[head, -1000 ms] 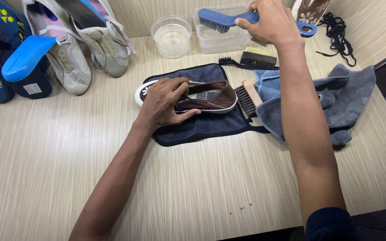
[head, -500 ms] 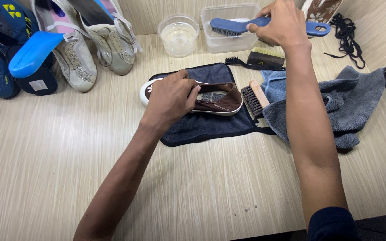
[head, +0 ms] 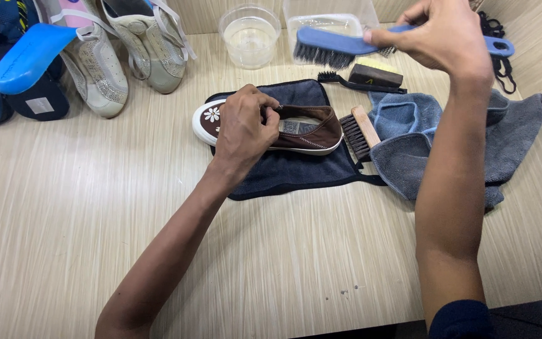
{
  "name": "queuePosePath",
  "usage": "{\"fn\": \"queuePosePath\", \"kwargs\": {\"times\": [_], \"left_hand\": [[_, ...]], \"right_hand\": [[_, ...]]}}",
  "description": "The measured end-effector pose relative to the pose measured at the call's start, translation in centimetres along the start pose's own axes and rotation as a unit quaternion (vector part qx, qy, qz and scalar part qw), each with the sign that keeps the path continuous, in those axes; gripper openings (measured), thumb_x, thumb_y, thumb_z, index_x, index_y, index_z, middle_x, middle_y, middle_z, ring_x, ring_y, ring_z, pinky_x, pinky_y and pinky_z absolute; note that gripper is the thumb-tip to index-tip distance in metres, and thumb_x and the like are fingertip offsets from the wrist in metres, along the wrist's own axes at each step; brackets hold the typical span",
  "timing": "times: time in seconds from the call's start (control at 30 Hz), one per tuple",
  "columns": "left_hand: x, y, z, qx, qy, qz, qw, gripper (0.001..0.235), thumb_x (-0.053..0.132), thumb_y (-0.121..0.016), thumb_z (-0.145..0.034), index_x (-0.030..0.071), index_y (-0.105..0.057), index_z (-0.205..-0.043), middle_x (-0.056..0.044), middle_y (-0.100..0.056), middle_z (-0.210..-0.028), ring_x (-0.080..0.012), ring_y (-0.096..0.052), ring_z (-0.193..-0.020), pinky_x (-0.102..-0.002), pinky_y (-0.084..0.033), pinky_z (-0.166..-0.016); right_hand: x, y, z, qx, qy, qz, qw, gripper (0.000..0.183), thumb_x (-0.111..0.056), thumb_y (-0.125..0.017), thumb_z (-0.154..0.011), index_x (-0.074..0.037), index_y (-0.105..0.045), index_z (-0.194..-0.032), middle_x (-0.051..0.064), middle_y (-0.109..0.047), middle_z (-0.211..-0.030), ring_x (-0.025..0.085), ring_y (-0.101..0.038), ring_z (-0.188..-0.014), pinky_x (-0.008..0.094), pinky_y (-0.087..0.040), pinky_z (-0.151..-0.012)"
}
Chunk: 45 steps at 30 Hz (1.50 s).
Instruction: The person scrubs a brown slip-on shoe with white daisy patterns using a blue brush. They repeatedly dip the brush into a clear container of liquid and scrub the shoe's upper, sides, and interior. The shoe rests on a dark towel on a light wooden table.
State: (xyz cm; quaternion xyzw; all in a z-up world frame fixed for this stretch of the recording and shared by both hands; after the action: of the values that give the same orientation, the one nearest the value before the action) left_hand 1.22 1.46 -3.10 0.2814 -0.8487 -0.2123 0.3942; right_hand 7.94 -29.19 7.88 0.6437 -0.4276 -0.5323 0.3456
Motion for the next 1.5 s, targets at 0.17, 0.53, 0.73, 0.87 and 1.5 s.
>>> {"fn": "queuePosePath", "kwargs": {"times": [0.17,0.53,0.73,0.87,1.5], "left_hand": [[0.4,0.5,0.0,0.03,-0.047,0.034,0.998,0.015,0.001,-0.065,-0.087,0.003,-0.077,-0.095,-0.009,-0.071,-0.082,-0.0166,-0.061,-0.059,-0.034,-0.052,-0.06],[0.2,2.0,-0.2,-0.002,-0.058,0.145,0.988,0.024,-0.005,-0.066,-0.088,0.003,-0.068,-0.11,-0.014,-0.07,-0.071,-0.0212,-0.066,-0.057,-0.03,-0.056,-0.051],[-4.5,8.5,0.8,-0.188,-0.112,-0.075,0.973,0.099,0.07,-0.09,-0.064,0.018,-0.061,-0.144,-0.013,-0.064,-0.136,-0.036,-0.054,-0.131,-0.054,-0.037,-0.109],[-6.1,7.0,1.6,-0.2,-0.028,0.042,0.978,0.112,0.054,-0.102,-0.054,0.01,-0.058,-0.147,-0.023,-0.063,-0.129,-0.0464,-0.06,-0.121,-0.056,-0.048,-0.104],[-6.1,3.3,-2.5,-0.301,0.017,-0.029,0.953,0.103,0.062,-0.098,-0.034,0.023,-0.073,-0.126,-0.006,-0.071,-0.111,-0.0323,-0.066,-0.111,-0.047,-0.054,-0.093]], "right_hand": [[-5.4,3.0,4.5,-0.074,0.04,0.203,0.975,0.06,-0.085,-0.08,-0.079,-0.029,-0.083,-0.099,0.011,-0.066,-0.07,0.035,-0.066,-0.077,0.051,-0.047,-0.084],[-11.0,-6.8,6.1,-0.142,0.064,0.113,0.981,0.051,-0.062,-0.071,-0.098,-0.017,-0.08,-0.076,0.011,-0.07,-0.06,0.029,-0.073,-0.063,0.043,-0.059,-0.072],[-10.7,-3.3,6.5,-0.263,0.165,0.037,0.95,0.062,-0.054,-0.057,-0.105,0.006,-0.07,-0.118,0.031,-0.07,-0.1,0.05,-0.071,-0.103,0.058,-0.053,-0.09],[-10.6,-1.7,6.2,-0.292,0.282,-0.115,0.907,0.03,-0.009,-0.07,-0.093,0.005,-0.074,-0.119,0.034,-0.072,-0.106,0.056,-0.068,-0.105,0.063,-0.051,-0.095],[-11.7,-1.0,6.0,-0.424,0.195,-0.081,0.881,0.037,-0.009,-0.062,-0.096,-0.007,-0.077,-0.13,0.022,-0.076,-0.098,0.037,-0.072,-0.091,0.053,-0.053,-0.092]]}}
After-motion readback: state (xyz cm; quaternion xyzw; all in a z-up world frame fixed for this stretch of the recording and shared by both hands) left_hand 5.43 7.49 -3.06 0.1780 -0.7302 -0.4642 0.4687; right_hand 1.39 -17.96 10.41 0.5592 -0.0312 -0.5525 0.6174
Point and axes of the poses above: each hand's wrist, its own z-axis away from the middle knuckle, its own y-axis out of the back of the hand, x = y × z, the point moved 1 cm from there along -z, towards the middle knuckle
